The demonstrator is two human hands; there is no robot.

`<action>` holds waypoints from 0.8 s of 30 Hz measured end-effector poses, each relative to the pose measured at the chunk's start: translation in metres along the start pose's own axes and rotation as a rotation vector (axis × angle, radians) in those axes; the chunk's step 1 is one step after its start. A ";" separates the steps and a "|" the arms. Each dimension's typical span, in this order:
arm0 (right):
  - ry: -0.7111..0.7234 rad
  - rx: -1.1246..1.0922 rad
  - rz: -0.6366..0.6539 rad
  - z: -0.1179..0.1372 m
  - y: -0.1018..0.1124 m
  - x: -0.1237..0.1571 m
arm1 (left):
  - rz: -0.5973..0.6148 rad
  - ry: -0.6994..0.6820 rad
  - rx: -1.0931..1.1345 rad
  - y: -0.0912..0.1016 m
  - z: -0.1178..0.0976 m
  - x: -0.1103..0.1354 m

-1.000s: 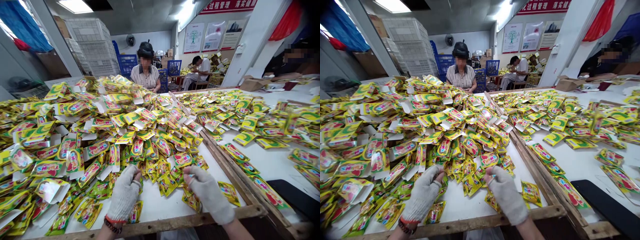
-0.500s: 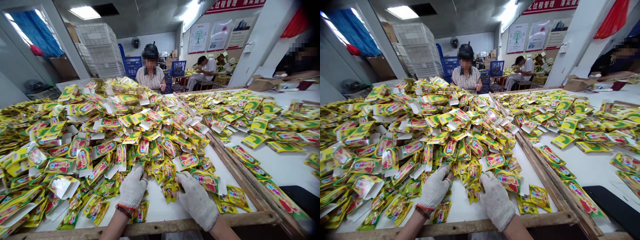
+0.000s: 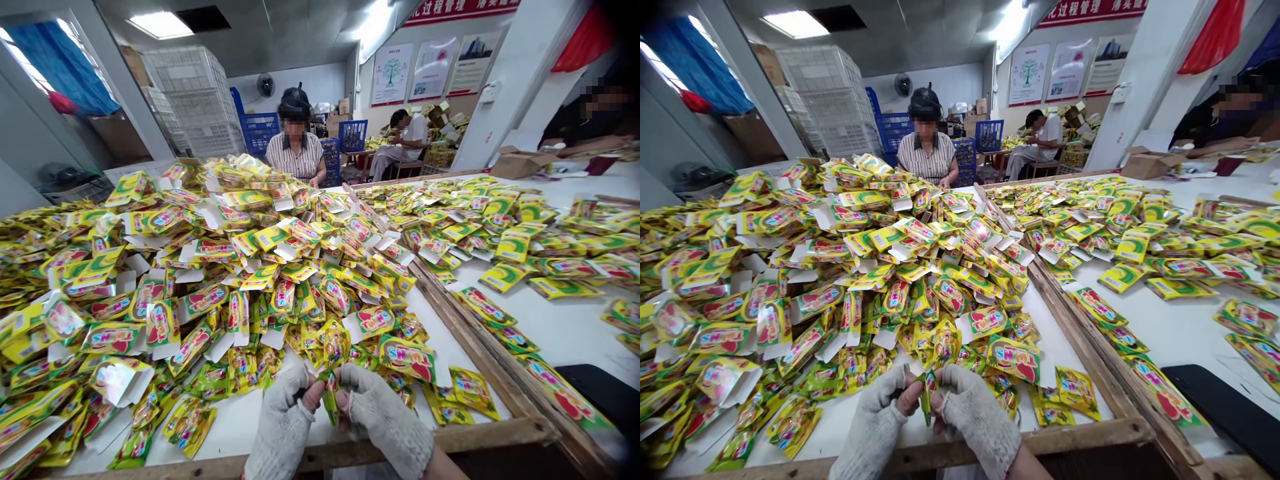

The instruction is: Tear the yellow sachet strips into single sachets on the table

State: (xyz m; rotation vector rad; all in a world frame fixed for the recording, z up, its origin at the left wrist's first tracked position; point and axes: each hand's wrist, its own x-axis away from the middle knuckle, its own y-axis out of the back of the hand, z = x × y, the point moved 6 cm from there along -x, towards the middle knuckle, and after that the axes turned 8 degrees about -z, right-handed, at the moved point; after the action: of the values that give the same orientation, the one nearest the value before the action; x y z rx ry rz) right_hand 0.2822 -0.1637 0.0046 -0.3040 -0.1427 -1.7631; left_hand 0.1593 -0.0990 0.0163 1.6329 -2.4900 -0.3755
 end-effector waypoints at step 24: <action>0.218 0.283 -0.437 0.032 0.043 -0.003 | 0.151 -0.003 0.014 -0.030 -0.045 -0.028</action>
State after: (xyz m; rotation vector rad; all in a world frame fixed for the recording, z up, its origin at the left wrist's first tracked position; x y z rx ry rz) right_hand 0.3290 -0.1620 0.0311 0.1379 -0.3158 -2.1615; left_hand 0.2083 -0.0908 0.0516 1.4373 -2.6027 -0.3435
